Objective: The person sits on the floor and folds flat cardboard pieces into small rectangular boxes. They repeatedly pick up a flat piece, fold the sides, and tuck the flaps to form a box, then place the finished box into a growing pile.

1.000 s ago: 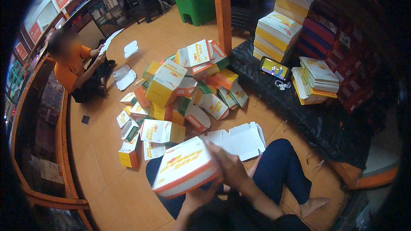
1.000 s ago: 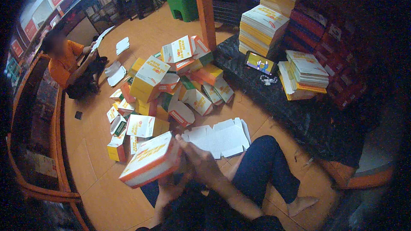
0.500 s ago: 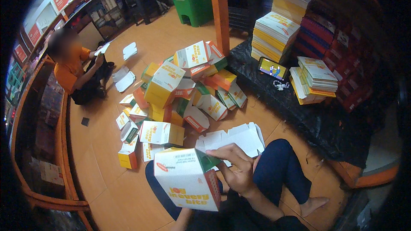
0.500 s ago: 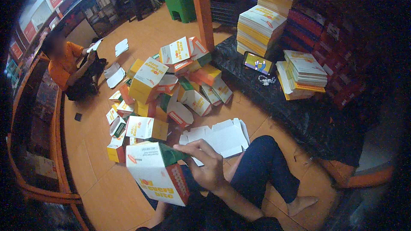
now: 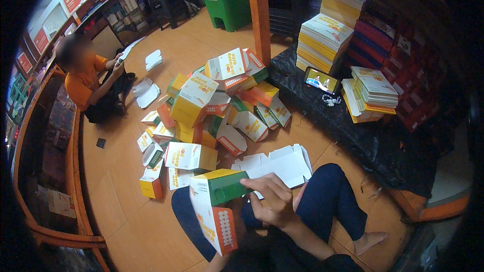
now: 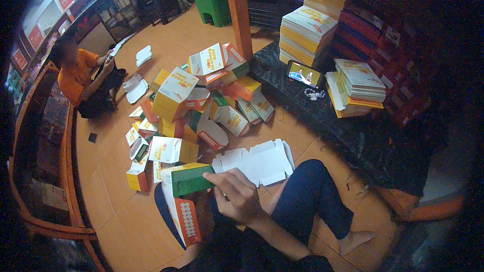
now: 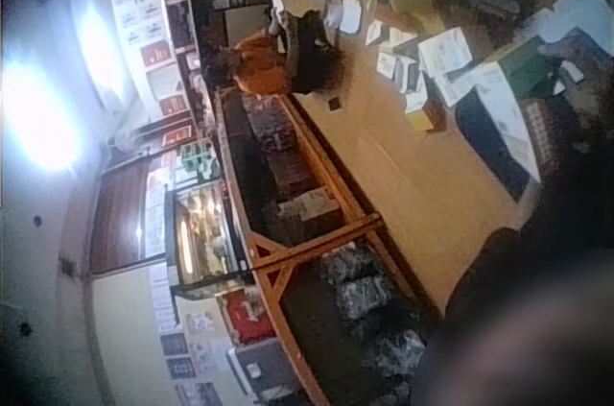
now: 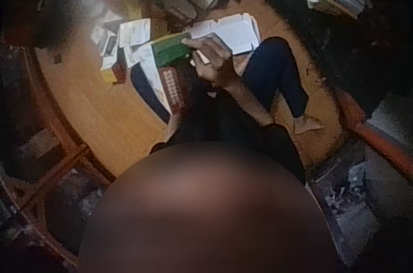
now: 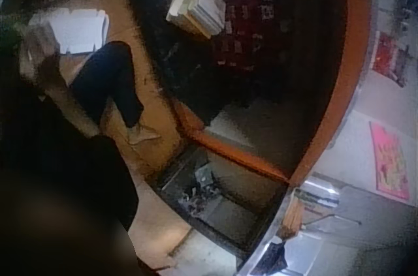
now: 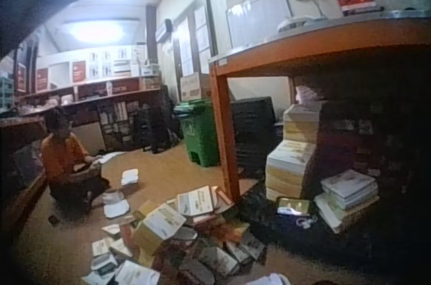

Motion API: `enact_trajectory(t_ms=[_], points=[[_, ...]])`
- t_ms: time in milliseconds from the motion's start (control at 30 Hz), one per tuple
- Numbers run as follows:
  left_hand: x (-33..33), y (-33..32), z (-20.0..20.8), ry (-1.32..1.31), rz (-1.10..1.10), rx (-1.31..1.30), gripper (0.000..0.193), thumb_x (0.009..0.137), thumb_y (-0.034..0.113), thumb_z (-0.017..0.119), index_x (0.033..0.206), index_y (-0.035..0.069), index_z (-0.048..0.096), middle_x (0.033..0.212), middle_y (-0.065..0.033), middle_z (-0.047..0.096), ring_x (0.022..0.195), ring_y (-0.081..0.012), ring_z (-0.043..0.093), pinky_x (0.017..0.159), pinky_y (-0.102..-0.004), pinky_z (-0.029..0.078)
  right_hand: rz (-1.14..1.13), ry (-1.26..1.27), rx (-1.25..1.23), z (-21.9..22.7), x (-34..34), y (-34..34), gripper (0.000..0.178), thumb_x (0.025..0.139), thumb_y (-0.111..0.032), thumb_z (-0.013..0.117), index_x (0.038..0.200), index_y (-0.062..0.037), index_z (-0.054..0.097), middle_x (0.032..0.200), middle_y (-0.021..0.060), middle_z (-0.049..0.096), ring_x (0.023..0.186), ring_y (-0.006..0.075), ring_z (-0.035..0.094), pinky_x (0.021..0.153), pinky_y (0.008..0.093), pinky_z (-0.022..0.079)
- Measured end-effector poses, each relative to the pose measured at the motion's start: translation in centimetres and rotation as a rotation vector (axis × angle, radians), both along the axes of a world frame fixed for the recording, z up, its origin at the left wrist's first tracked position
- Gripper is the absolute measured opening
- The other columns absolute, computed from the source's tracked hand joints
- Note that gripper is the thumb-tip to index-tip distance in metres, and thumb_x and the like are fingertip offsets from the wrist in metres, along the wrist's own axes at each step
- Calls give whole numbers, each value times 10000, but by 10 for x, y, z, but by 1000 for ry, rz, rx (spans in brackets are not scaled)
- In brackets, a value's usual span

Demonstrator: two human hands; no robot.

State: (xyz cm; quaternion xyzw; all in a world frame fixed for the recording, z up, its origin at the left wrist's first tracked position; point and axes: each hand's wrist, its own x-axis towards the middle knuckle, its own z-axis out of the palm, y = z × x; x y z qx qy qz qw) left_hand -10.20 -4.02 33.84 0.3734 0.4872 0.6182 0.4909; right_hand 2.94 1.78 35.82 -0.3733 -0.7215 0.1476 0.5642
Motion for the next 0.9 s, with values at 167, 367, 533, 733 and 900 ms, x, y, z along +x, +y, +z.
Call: enact_trajectory(t_ms=[167,367,533,733,900], points=[[6,7,-17,-52,21,-67,281,1002,127,625,1262,19,612,1205,-119,664,1137,-219,609,981,-376,486,-52,-35,80,-6,-1,-1,352,710,72,724,1047,-17,682,995,94,685,846,288,662,726,363,567],[4,7,-35,-269,114,-134,270,983,66,629,1247,9,615,1193,-124,662,1109,-197,616,948,-327,506,79,-128,98,-8,5,3,210,731,-8,733,936,-7,687,1033,100,682,906,291,662,773,373,572],[6,11,-19,-164,116,61,313,950,34,667,1256,6,606,1225,-125,643,1073,-206,631,936,-335,516,149,-95,53,-5,9,9,186,759,-78,730,939,-40,705,1202,131,634,1073,327,616,944,452,522],[1,18,-23,-273,114,43,280,956,57,636,1227,-6,600,1164,-106,671,1073,-199,643,940,-357,518,277,101,-220,3,23,5,268,803,-174,731,1047,-69,696,1235,143,604,1181,343,542,1045,458,412],[-33,15,-40,-53,-175,123,343,936,130,671,1221,-52,624,1157,-96,699,1050,-199,642,927,-343,478,146,24,-406,6,50,19,398,946,-253,597,1297,-66,615,1284,156,565,1226,295,528,1099,419,362]])
